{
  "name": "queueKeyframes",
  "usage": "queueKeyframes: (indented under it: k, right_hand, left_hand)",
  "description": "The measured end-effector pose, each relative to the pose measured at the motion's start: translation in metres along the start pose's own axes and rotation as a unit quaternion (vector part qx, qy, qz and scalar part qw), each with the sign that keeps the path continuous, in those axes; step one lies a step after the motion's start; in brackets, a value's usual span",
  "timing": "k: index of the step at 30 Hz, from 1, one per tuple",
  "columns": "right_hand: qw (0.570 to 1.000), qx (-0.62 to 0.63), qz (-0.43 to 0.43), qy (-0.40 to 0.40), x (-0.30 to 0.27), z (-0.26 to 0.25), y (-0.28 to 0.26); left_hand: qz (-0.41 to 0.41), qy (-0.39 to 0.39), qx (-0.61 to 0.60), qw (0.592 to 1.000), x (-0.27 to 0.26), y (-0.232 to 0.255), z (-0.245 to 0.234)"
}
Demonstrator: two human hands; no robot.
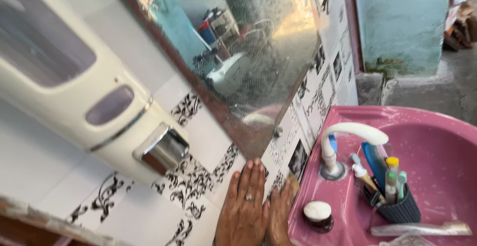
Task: The person cleans a tiled wall and a pink sink using a sponge. They wipe the wall, then wash and rinse various items in the sink, including a toothbrush holder, toothbrushes, a comb, and a small container. Finally, they scrub and rinse the sink basin itself.
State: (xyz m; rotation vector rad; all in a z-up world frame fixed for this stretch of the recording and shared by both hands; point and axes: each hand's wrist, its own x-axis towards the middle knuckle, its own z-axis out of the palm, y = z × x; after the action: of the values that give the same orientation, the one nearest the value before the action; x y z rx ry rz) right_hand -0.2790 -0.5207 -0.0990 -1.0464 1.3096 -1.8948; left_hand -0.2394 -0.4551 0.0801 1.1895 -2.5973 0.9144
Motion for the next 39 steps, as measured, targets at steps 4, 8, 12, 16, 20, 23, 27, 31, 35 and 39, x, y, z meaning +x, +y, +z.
queueKeyframes:
  k: [4, 8, 12, 16, 20, 23, 27, 31, 35, 39]
  right_hand:
    - [0.990, 0.089, -0.102, -0.026, 0.058, -0.001, -0.024]
    - [0.977, 0.079, -0.197, 0.033, 0.167, -0.006, -0.022]
    - [0.996, -0.048, -0.019, 0.071, 0.150, 0.001, 0.020]
    - [0.996, -0.072, -0.008, 0.043, 0.023, -0.003, 0.056]
    - [0.973, 0.140, 0.184, 0.000, -0.089, 0.002, 0.005]
    - [0.974, 0.077, -0.019, -0.213, -0.133, -0.011, -0.065]
    - [0.967, 0.029, -0.199, -0.154, -0.076, 0.005, -0.141]
    - [0.944, -0.010, -0.311, -0.112, 0.003, 0.041, -0.210]
    - [0.948, -0.037, -0.306, -0.082, -0.002, 0.041, -0.213]
    - [0.984, 0.050, -0.157, -0.060, -0.056, 0.001, -0.159]
  left_hand:
    - [-0.025, -0.029, 0.040, 0.998, -0.006, 0.006, -0.011]
    - [-0.039, -0.056, 0.071, 0.995, 0.000, 0.009, -0.013]
    - [-0.034, -0.066, 0.069, 0.995, 0.000, 0.008, -0.013]
    - [-0.035, -0.044, 0.057, 0.997, -0.002, 0.008, -0.009]
    - [-0.024, -0.036, 0.005, 0.999, -0.015, 0.010, -0.013]
    - [-0.031, -0.022, -0.040, 0.998, -0.020, 0.007, -0.035]
    - [-0.085, 0.099, -0.087, 0.988, -0.027, -0.011, -0.098]
    - [-0.108, 0.121, -0.092, 0.982, -0.035, -0.021, -0.141]
    - [-0.118, 0.123, -0.054, 0.984, -0.045, -0.029, -0.144]
    - [-0.110, 0.110, -0.047, 0.987, -0.049, -0.032, -0.141]
